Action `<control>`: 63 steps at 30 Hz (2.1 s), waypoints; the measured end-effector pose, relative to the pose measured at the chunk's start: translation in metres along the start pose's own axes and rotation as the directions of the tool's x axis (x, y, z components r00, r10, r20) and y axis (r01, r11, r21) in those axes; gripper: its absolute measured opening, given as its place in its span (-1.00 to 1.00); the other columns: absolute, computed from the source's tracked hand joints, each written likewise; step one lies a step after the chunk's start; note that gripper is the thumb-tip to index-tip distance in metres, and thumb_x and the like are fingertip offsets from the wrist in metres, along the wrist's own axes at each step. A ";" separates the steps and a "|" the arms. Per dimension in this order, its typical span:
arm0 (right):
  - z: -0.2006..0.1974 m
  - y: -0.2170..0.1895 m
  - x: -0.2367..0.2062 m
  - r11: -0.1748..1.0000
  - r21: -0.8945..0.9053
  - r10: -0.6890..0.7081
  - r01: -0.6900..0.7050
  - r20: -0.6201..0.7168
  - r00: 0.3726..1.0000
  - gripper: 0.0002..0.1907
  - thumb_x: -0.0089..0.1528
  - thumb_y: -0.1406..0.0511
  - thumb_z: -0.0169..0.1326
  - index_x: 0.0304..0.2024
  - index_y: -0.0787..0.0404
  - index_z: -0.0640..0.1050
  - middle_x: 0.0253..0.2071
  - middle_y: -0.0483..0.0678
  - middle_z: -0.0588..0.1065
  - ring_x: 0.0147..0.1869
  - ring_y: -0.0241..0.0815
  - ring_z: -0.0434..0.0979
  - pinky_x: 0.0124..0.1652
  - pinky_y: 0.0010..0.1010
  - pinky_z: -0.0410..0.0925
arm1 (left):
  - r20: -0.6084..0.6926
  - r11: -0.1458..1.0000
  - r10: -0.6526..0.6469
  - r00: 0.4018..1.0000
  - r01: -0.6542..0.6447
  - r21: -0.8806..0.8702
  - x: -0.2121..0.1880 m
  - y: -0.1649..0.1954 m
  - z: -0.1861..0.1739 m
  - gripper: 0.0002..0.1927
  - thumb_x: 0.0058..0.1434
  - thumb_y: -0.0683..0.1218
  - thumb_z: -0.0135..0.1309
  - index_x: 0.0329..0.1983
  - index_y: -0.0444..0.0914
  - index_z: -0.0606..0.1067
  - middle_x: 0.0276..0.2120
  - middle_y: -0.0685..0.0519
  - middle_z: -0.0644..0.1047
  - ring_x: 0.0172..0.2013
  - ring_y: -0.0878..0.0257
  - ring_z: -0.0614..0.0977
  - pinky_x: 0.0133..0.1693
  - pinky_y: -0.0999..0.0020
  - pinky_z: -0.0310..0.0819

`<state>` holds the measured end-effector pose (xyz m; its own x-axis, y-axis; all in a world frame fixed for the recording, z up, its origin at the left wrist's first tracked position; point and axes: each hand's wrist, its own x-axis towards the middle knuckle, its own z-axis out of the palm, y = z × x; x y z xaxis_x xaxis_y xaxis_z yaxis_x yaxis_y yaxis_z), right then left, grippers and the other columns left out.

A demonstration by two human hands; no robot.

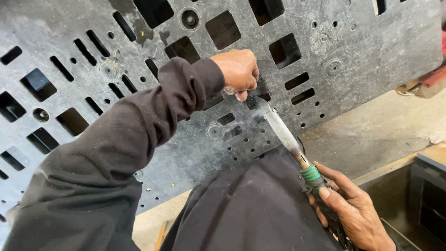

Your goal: The person uses a soldering iron to apply solder to several square cutouts on a perforated metal sheet. They then use a utility knife to scrape and smooth the soldered areas.

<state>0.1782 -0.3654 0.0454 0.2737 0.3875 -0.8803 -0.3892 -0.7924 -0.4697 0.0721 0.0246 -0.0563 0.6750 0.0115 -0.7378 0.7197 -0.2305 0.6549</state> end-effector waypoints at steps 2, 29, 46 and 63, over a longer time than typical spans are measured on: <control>0.003 -0.003 0.001 0.999 0.027 0.032 -0.032 0.000 0.999 -0.41 0.37 0.34 0.06 0.46 0.27 0.35 -0.29 0.16 0.55 -0.46 -0.19 0.47 -0.47 -0.39 0.35 | 0.049 0.999 -0.012 0.999 0.013 -0.035 0.003 -0.001 -0.002 -0.82 0.27 -0.15 0.04 -0.33 -0.30 0.63 -0.64 0.10 0.59 -0.60 0.37 0.57 -0.52 0.37 0.42; 0.017 -0.013 0.015 0.998 -0.062 0.019 -0.017 0.021 1.000 -0.41 0.29 0.30 0.05 0.39 0.26 0.42 -0.28 0.02 0.56 -0.25 -0.25 0.52 -0.27 -0.42 0.39 | 0.107 0.993 -0.118 0.987 0.120 -0.014 0.012 0.000 -0.002 -0.67 0.35 -0.06 0.05 0.17 -0.12 0.55 -0.62 0.12 0.54 -0.62 0.42 0.49 -0.54 0.43 0.39; 0.022 -0.022 0.013 0.977 -0.209 0.028 -0.031 -0.017 0.999 -0.36 0.25 0.30 0.05 0.41 0.17 0.40 -0.34 -0.04 0.56 -0.36 -0.29 0.42 -0.34 -0.45 0.34 | -0.127 0.974 0.048 0.991 -0.019 0.224 0.004 0.001 -0.003 -0.80 0.27 0.01 0.16 -0.35 -0.16 0.67 -0.60 0.08 0.62 -0.50 0.28 0.67 -0.36 0.25 0.52; 0.061 -0.140 0.190 0.807 -0.309 -0.547 0.503 -0.072 0.834 -0.40 0.21 0.40 0.21 0.32 0.40 0.49 -0.40 0.11 0.53 -0.34 -0.19 0.54 -0.25 -0.35 0.39 | -0.924 0.987 0.119 -0.364 0.148 0.068 -0.202 -0.147 -0.174 -0.84 0.26 -0.28 0.13 -0.13 -0.30 0.64 -0.19 -0.20 0.55 -0.15 -0.06 0.59 -0.06 0.16 0.51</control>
<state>0.2311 -0.1523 -0.0607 0.5043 0.7229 -0.4724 0.0951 -0.5902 -0.8016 -0.1419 0.2253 0.0248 -0.0103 0.8672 0.4979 0.7991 -0.2922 0.5254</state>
